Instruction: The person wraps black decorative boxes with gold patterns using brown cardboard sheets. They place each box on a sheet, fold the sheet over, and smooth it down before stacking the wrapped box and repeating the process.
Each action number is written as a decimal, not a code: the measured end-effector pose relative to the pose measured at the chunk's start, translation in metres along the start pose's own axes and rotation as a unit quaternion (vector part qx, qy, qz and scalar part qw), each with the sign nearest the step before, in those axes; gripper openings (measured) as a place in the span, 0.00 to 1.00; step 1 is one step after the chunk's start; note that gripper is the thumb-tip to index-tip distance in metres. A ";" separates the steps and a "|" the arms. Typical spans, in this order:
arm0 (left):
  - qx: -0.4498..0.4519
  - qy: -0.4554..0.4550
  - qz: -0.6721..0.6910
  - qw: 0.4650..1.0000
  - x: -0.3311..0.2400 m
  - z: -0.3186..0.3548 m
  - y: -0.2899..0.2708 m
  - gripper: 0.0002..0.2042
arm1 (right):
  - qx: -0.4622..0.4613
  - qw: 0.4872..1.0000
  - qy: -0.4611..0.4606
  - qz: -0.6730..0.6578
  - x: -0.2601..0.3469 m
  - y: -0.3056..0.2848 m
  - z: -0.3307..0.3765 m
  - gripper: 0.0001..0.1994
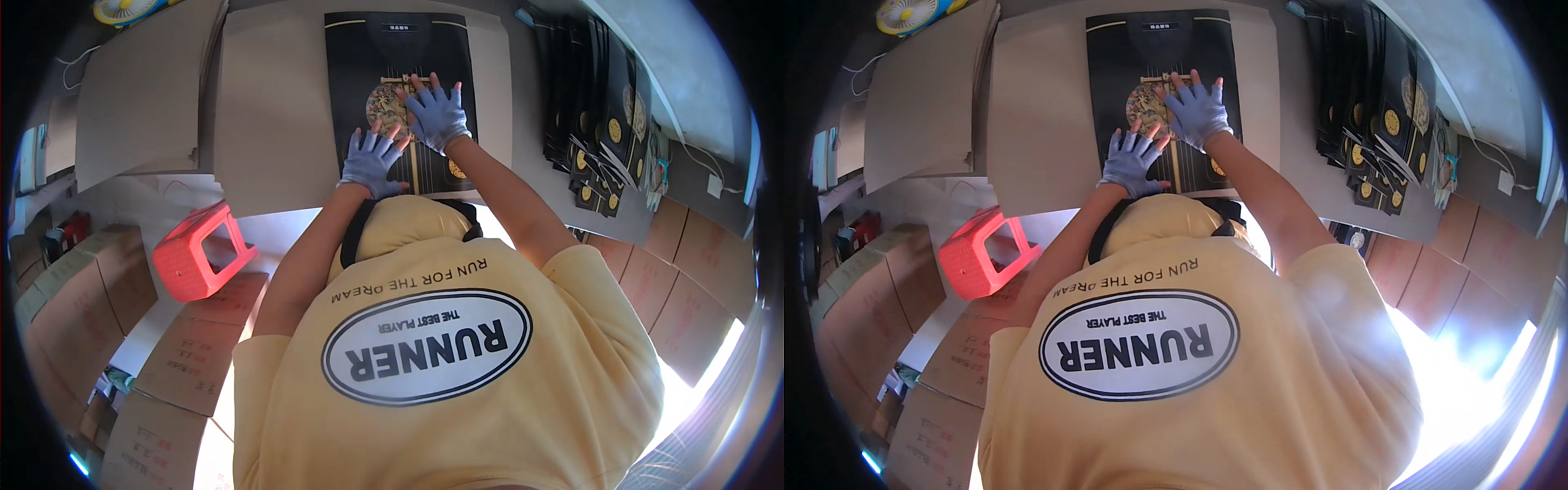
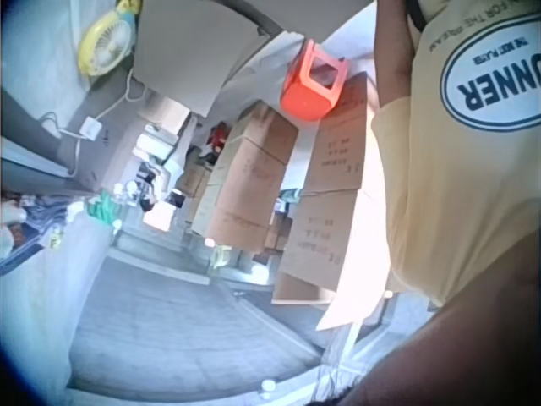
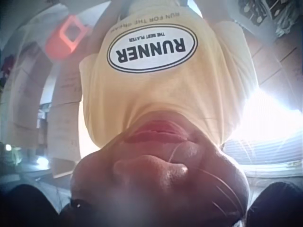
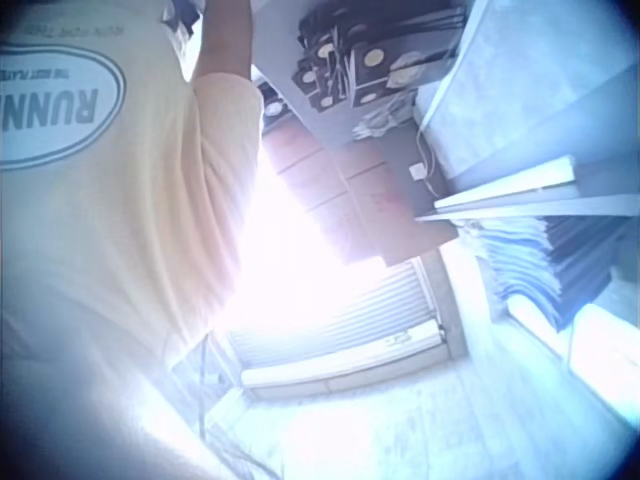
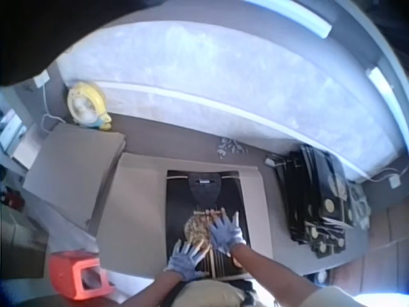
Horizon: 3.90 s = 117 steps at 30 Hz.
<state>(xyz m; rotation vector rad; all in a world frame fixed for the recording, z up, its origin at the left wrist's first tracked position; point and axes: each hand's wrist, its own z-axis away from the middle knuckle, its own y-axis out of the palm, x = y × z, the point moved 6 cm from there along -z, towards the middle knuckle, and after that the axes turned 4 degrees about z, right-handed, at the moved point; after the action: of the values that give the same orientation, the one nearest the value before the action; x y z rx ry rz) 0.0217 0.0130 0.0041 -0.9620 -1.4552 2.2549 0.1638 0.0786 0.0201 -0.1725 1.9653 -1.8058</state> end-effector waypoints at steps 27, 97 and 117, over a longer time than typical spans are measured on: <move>-0.222 -0.055 -0.031 0.973 0.066 -0.115 -0.065 0.28 | 0.012 0.995 0.044 -0.084 -0.005 -0.009 0.007 0.24; -0.184 -0.014 -0.062 0.981 0.052 -0.098 -0.070 0.29 | -0.141 0.979 -0.111 -0.096 -0.106 0.025 -0.110 0.25; -0.212 0.009 -0.179 0.961 0.059 -0.108 -0.044 0.31 | -0.013 0.990 -0.097 -0.106 0.061 0.018 0.216 0.35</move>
<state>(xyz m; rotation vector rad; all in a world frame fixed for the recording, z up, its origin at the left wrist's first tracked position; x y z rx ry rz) 0.0455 0.1413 -0.0078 -0.7444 -1.9694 1.7103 0.2034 -0.1397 -0.0190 -0.5629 1.8912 -1.8166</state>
